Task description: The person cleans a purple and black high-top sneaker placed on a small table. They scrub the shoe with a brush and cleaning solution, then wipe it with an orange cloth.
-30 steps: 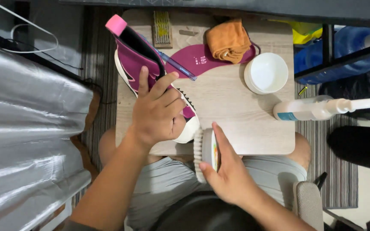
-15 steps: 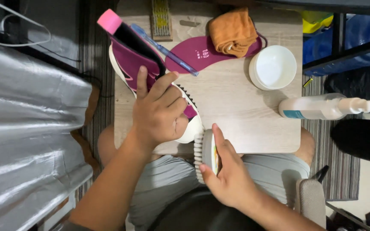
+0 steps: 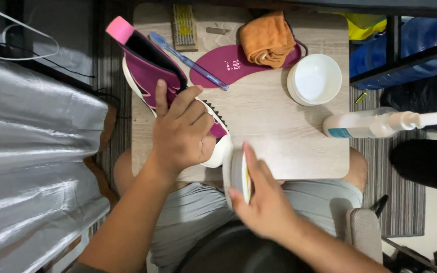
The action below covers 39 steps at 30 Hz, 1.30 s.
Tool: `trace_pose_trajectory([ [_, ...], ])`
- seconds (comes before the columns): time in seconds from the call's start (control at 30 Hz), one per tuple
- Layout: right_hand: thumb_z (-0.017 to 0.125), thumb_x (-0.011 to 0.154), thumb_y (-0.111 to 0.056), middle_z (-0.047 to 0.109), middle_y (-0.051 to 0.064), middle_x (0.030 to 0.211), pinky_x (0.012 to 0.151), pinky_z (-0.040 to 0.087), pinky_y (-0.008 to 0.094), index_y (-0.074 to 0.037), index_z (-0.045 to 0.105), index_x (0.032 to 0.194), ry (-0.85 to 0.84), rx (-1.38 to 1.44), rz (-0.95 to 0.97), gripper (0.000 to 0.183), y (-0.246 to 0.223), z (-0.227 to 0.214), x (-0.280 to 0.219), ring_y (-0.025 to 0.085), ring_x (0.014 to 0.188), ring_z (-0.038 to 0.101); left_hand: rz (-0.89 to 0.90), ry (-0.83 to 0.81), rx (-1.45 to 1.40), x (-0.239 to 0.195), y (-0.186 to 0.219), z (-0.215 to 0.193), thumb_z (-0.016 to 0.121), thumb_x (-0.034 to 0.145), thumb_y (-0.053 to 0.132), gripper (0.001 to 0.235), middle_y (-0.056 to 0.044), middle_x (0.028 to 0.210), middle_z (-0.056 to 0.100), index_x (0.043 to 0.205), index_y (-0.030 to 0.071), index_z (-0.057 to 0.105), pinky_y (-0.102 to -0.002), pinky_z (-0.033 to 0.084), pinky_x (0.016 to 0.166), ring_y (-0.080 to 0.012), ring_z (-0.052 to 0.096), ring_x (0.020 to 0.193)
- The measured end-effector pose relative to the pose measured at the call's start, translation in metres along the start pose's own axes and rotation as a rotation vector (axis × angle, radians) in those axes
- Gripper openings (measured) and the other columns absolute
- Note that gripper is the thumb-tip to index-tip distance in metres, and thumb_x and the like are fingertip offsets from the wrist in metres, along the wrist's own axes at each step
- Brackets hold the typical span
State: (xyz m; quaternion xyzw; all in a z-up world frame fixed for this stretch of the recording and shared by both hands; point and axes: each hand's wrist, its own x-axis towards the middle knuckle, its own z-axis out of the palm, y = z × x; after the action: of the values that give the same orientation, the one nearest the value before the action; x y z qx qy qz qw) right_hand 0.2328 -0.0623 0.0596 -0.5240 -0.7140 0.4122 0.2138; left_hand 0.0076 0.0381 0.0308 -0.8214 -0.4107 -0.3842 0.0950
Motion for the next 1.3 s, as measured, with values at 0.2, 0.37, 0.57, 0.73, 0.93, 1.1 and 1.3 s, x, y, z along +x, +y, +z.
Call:
trace_pose_trajectory([
  [0.2,0.057,0.096,-0.038,0.055,0.015,0.114,0.095,0.045,0.036,-0.002,0.014,0.163,0.007,0.035,-0.015,0.087,0.005,-0.009,-0.032,0.026,0.101,0.055,-0.033,-0.014,-0.024,-0.001,-0.001,0.0,0.054,0.074,0.006,0.009,-0.004,0.085,0.057,0.078,0.011,0.061,-0.064,0.007,0.127,-0.0343,0.066,0.123],
  [0.37,0.062,0.091,-0.03,0.059,0.021,0.117,0.093,0.048,0.045,-0.005,0.021,0.163,0.067,0.024,-0.021,0.087,0.004,-0.008,0.013,0.038,0.108,0.061,-0.009,0.071,-0.019,0.0,-0.001,0.01,0.054,0.076,0.007,0.008,-0.005,0.084,0.057,0.077,0.013,0.06,-0.064,0.007,0.126,-0.0319,0.065,0.119],
  [0.57,0.057,0.094,-0.019,0.039,0.034,0.157,0.117,0.033,0.053,-0.007,0.029,0.162,0.106,0.197,-0.014,0.075,-0.004,-0.022,0.073,0.048,0.145,0.037,-0.006,0.147,0.034,-0.003,0.001,0.015,0.049,0.07,0.01,0.008,-0.007,0.083,0.055,0.074,0.014,0.055,-0.063,0.009,0.126,-0.0293,0.065,0.115],
  [0.73,0.066,0.088,-0.012,0.048,0.036,0.148,0.112,0.038,0.054,-0.004,0.034,0.161,0.148,0.096,-0.021,0.08,-0.004,-0.001,0.021,0.05,0.138,0.046,-0.021,0.128,0.037,-0.005,0.0,0.013,0.049,0.068,0.012,0.008,-0.007,0.082,0.054,0.073,0.014,0.055,-0.063,0.011,0.126,-0.0284,0.065,0.113],
  [0.93,0.056,0.095,-0.037,0.059,0.016,0.115,0.098,0.047,0.038,0.0,0.023,0.161,0.075,-0.003,-0.019,0.082,0.002,-0.001,0.014,0.029,0.11,0.061,-0.005,-0.005,-0.034,-0.007,0.002,0.008,0.052,0.074,0.007,0.003,-0.004,0.08,0.047,0.074,0.01,0.052,-0.063,0.003,0.128,-0.0343,0.068,0.119],
  [1.1,0.051,0.094,-0.026,0.029,0.015,0.168,0.124,0.018,0.036,-0.01,0.027,0.16,0.02,0.17,0.095,0.072,-0.019,-0.027,0.083,0.024,0.156,0.026,0.0,0.008,0.05,-0.01,0.003,0.01,0.053,0.071,0.009,0.003,-0.003,0.079,0.046,0.073,0.011,0.052,-0.064,0.004,0.129,-0.0342,0.068,0.12],
  [1.3,0.055,0.096,-0.042,0.055,0.014,0.103,0.093,0.047,0.036,0.001,0.024,0.161,0.034,-0.065,-0.052,0.084,-0.013,-0.003,0.001,0.027,0.097,0.059,-0.023,0.003,0.039,-0.009,0.001,0.011,0.056,0.073,0.015,0.008,-0.005,0.084,0.05,0.075,0.009,0.06,-0.063,0.005,0.129,-0.033,0.065,0.121],
])
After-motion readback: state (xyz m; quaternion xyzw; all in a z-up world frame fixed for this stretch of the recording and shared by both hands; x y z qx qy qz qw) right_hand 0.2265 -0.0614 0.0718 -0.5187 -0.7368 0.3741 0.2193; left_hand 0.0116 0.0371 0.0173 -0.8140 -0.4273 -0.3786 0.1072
